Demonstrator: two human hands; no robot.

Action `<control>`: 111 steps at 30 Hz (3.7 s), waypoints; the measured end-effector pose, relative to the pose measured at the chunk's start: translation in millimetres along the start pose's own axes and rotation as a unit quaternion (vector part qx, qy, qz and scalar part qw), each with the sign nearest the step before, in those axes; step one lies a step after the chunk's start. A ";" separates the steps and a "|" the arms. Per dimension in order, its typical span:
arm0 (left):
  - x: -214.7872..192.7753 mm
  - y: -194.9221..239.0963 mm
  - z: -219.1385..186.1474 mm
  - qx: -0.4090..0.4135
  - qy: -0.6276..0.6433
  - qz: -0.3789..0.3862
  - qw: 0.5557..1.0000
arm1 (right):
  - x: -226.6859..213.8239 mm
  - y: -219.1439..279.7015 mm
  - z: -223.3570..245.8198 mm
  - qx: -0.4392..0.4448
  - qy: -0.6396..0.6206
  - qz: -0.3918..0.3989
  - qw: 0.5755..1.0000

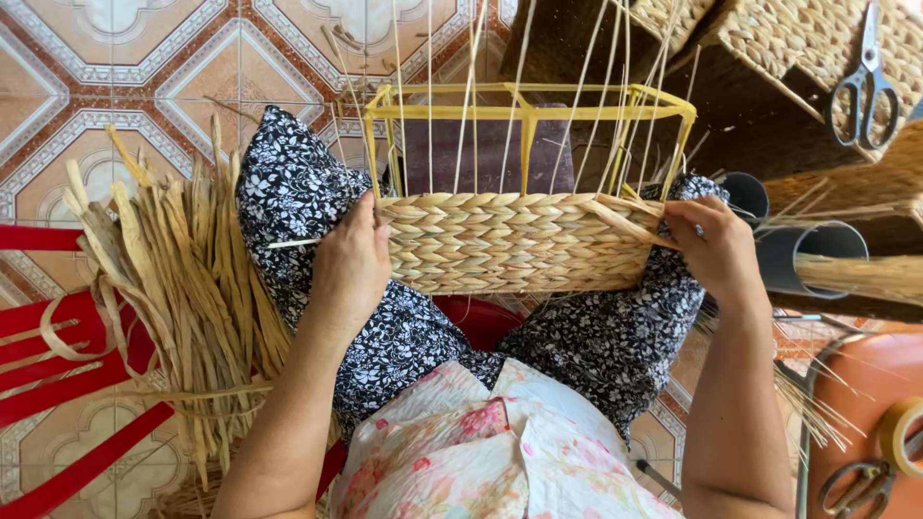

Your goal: The person weaves a basket by hand, interlacing dried palm leaves through a yellow wire frame held in their lap. They repeatedly pull new strands through the existing weave to build up the basket's sides.

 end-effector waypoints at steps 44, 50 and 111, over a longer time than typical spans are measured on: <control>-100.0 90.3 16.2 0.239 0.326 -0.176 0.898 | 4.1 81.5 124.6 -0.150 -0.403 -0.164 0.888; -17.0 82.7 -130.7 0.284 0.245 0.122 0.919 | 35.0 101.6 155.1 -0.193 -0.523 0.009 0.830; 114.0 -116.0 -183.6 0.198 0.253 0.271 0.907 | -14.4 2.7 67.8 -0.046 0.065 0.046 0.996</control>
Point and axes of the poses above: each hand's wrist, its own y-axis away from the middle knuckle, its own x-axis out of the palm, z = x × y, the point moved 7 cm from there along -y, towards the middle knuckle, and after that the axes turned 10 degrees about z, right-handed, at the moved point
